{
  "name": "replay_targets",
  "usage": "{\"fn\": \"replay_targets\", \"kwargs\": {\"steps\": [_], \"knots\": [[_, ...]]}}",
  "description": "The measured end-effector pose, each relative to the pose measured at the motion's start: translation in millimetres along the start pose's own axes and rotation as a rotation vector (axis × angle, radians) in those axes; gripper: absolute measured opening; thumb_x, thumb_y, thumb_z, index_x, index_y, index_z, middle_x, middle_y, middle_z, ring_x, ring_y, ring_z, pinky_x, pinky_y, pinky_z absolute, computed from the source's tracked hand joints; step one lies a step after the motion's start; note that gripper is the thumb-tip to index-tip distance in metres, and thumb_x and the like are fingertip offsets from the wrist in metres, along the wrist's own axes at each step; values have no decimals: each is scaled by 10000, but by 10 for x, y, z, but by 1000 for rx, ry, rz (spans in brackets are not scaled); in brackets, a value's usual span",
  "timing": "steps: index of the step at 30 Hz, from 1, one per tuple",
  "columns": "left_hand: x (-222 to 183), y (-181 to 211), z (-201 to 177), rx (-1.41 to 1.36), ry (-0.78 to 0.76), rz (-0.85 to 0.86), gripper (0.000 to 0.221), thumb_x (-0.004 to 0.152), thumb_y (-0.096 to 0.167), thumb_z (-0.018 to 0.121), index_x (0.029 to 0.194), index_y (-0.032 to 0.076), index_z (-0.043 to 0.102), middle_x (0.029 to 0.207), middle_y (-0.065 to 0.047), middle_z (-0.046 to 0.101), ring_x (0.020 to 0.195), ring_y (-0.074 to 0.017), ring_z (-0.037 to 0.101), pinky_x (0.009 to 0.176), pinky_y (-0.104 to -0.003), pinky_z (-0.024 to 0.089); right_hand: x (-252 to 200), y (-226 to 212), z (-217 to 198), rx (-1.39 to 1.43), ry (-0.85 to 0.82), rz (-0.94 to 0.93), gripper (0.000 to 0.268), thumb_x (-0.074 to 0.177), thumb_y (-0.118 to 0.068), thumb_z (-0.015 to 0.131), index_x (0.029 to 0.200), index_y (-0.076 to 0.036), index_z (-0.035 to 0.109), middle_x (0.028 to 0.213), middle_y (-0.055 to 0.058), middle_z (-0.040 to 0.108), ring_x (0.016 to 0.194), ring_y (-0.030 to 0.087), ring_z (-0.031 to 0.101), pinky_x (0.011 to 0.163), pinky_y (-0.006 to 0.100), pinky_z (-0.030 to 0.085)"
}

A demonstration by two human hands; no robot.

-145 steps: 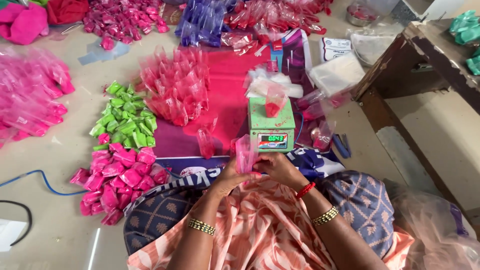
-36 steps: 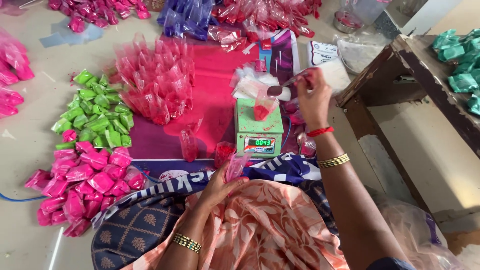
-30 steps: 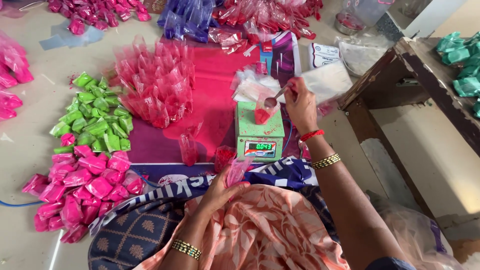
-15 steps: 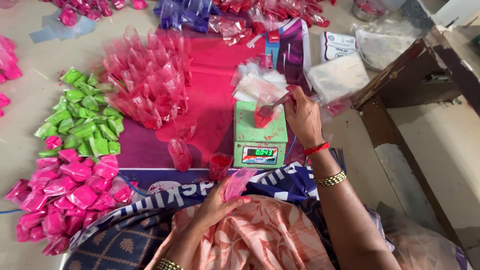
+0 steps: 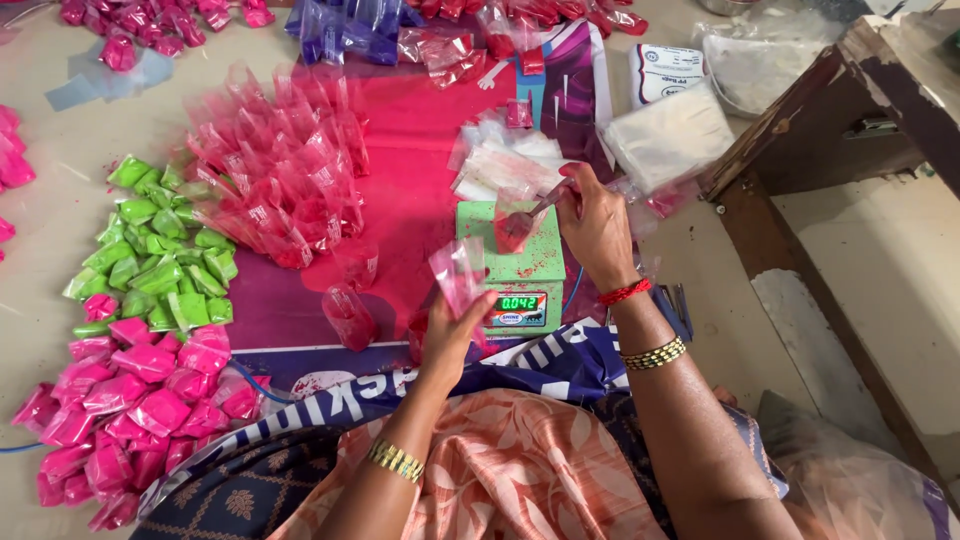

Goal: The person uses a spoon to scoop powder, places it on a scale to measure, and then packs it into bags, sealing them with a stapler.

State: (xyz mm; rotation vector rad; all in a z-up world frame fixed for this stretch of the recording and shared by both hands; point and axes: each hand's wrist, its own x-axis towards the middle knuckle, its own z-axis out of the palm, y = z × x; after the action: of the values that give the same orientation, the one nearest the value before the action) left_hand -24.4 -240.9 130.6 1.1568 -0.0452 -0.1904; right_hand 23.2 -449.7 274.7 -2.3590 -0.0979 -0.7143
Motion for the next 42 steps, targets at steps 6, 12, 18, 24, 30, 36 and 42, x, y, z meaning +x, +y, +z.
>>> {"fn": "replay_targets", "kwargs": {"steps": [6,12,18,24,30,36,42], "knots": [[482,-187,323,-128,57,56,417,902,264,824,1200,40,635,896,-12,666,671,-104,601,533,-246,456,1,119,0,73,18,86,273,926,-47,652,1195,-12,616,848,195,735,672,307,723,619,415,535],[578,-182,532,-236,85,44,359,895,261,799,1154,43,677,942,-21,720,710,-100,652,568,-246,494,44,273,26,124,36,132,232,922,-22,651,1148,14,616,830,183,760,689,264,747,626,375,533],[655,-284,519,-298,105,51,346,902,248,806,1155,55,670,969,-22,702,782,-110,661,670,-285,574,68,384,29,237,38,245,191,917,18,624,1105,49,638,820,163,764,741,187,786,626,306,577],[591,-141,559,-241,108,59,366,889,255,797,1178,61,681,984,-18,713,801,-103,658,684,-285,566,100,407,-10,320,69,289,174,940,16,616,1100,82,637,845,154,756,736,189,784,630,297,639],[584,-151,546,-235,107,53,354,906,255,794,1158,39,670,978,-25,710,815,-102,664,697,-282,574,139,545,-33,550,92,476,159,943,26,591,1091,73,622,850,162,739,734,225,784,635,318,661],[490,-79,471,-149,87,101,341,906,226,797,1164,45,665,930,-14,709,718,-74,592,580,-236,446,134,602,-96,699,119,595,169,944,33,585,1104,78,612,874,184,726,740,253,783,643,332,667],[238,76,150,83,68,182,326,902,197,827,1145,31,687,920,21,684,796,-61,613,671,-231,496,115,786,-166,804,140,650,147,959,11,578,1088,80,592,900,201,718,759,296,784,679,374,690]]}}
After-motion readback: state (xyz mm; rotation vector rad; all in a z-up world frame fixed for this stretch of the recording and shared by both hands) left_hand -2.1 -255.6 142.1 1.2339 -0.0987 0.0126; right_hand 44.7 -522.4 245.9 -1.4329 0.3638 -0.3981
